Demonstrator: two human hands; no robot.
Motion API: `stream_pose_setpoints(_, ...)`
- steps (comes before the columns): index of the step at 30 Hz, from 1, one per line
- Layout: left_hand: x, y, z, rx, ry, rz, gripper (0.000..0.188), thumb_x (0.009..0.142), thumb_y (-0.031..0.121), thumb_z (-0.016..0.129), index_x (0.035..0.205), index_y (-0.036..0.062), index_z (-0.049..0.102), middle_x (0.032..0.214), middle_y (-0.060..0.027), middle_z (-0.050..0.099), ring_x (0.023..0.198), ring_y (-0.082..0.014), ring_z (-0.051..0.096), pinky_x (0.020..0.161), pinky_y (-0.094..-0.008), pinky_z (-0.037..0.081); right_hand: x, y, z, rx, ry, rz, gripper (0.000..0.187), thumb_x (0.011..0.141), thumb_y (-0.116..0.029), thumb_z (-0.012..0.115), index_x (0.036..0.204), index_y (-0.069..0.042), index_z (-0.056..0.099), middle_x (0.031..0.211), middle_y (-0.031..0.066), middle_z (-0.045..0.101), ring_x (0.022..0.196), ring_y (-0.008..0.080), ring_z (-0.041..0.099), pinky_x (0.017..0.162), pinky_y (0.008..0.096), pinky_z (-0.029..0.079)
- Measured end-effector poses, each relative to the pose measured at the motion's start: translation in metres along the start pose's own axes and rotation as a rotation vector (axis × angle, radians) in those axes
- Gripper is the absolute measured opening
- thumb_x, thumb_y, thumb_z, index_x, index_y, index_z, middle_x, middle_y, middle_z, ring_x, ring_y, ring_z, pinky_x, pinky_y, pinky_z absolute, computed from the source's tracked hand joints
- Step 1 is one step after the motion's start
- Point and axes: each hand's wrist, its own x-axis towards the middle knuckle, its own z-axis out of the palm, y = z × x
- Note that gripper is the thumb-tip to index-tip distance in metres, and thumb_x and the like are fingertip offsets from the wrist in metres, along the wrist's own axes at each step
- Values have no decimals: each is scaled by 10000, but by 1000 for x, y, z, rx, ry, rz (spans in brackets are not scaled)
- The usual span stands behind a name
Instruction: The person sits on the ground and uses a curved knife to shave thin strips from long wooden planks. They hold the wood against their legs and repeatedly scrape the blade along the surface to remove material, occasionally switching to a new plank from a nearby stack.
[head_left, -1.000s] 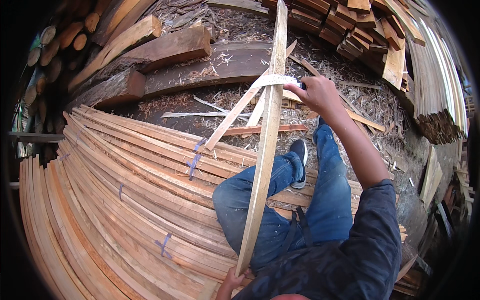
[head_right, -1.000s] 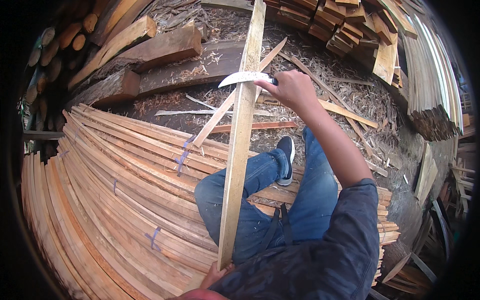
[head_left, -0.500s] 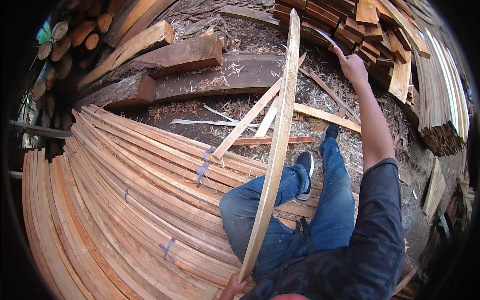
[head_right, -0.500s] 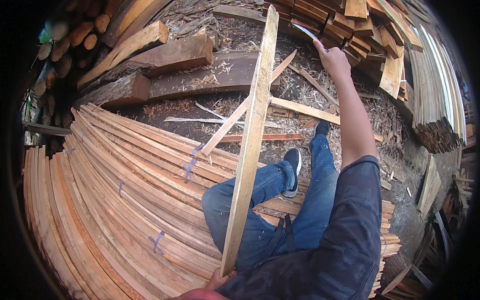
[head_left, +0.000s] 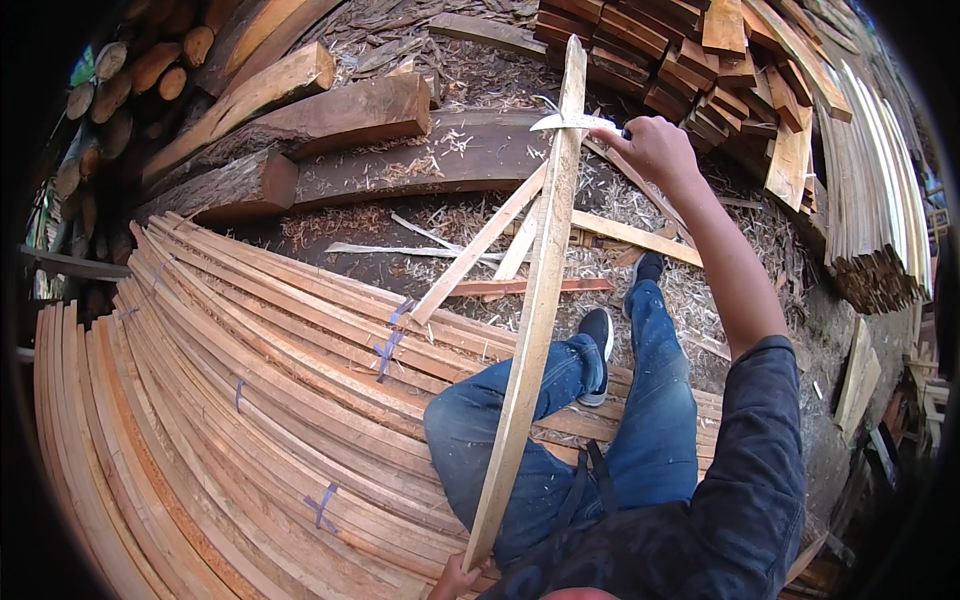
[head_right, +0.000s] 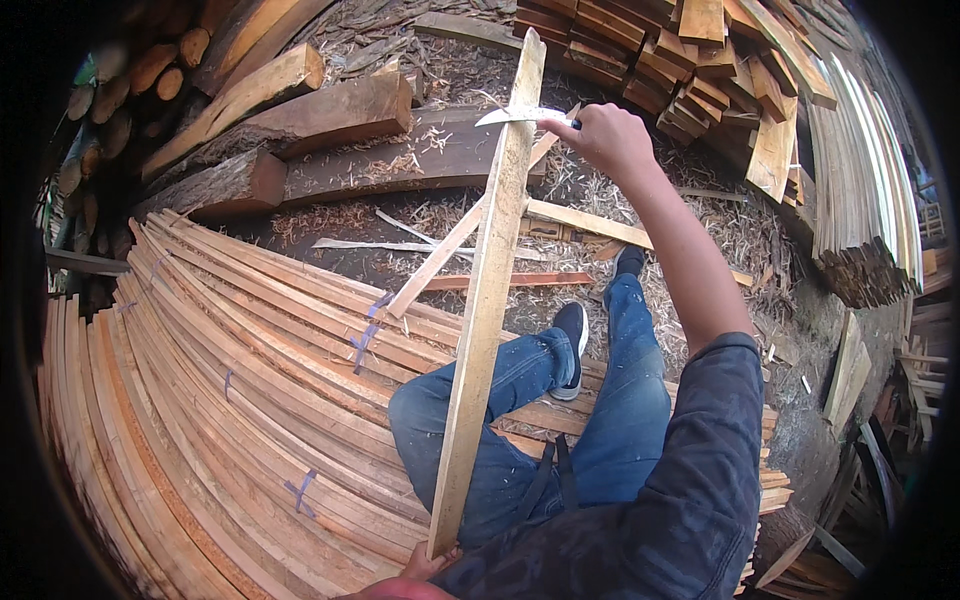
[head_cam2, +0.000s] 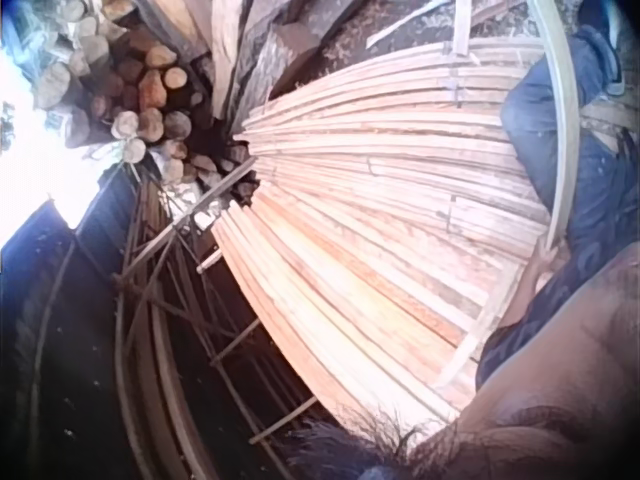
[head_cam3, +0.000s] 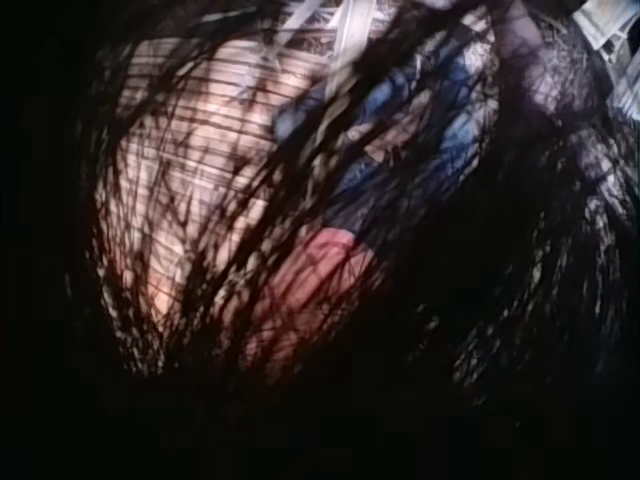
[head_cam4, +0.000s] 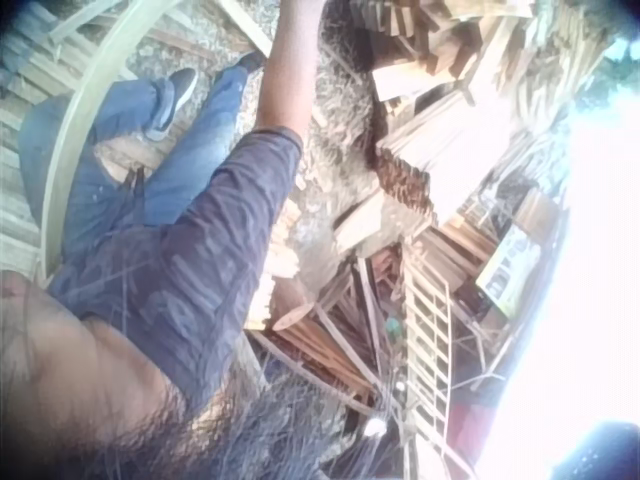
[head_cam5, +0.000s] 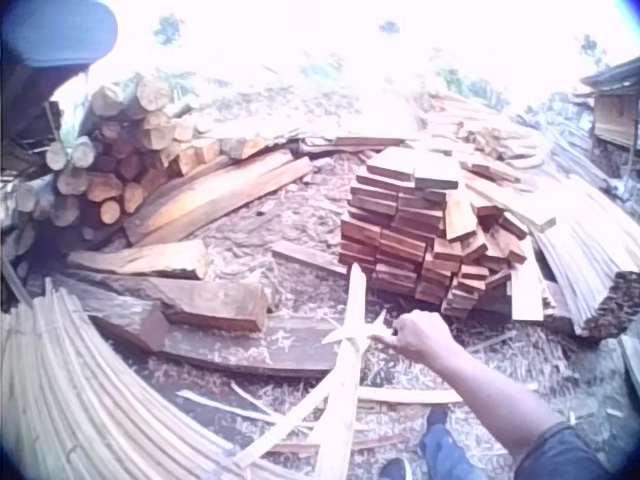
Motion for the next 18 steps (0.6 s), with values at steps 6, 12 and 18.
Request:
stream_pose_setpoints(6,-2,-5,1,53,12,46,262,891,-31,530,1142,-33,603,939,-62,673,882,-134,648,784,-270,513,38,-16,-1,22,-1,94,855,832,-795,415,654,0,675,662,187,656,686,359,670,638,458,529)
stream_pose_setpoints(12,-4,20,10,84,53,11,237,888,-28,540,1111,-24,621,908,-61,675,861,-132,645,784,-279,513,71,53,-31,74,6,423,830,845,-773,405,850,-9,730,933,226,702,944,399,665,829,483,516)
stream_pose_setpoints(18,-5,41,15,105,62,-14,226,875,-31,536,1084,-25,623,864,-56,670,824,-134,642,755,-285,511,37,53,-56,103,97,289,827,845,-763,433,697,9,691,709,221,657,764,397,666,717,465,522)
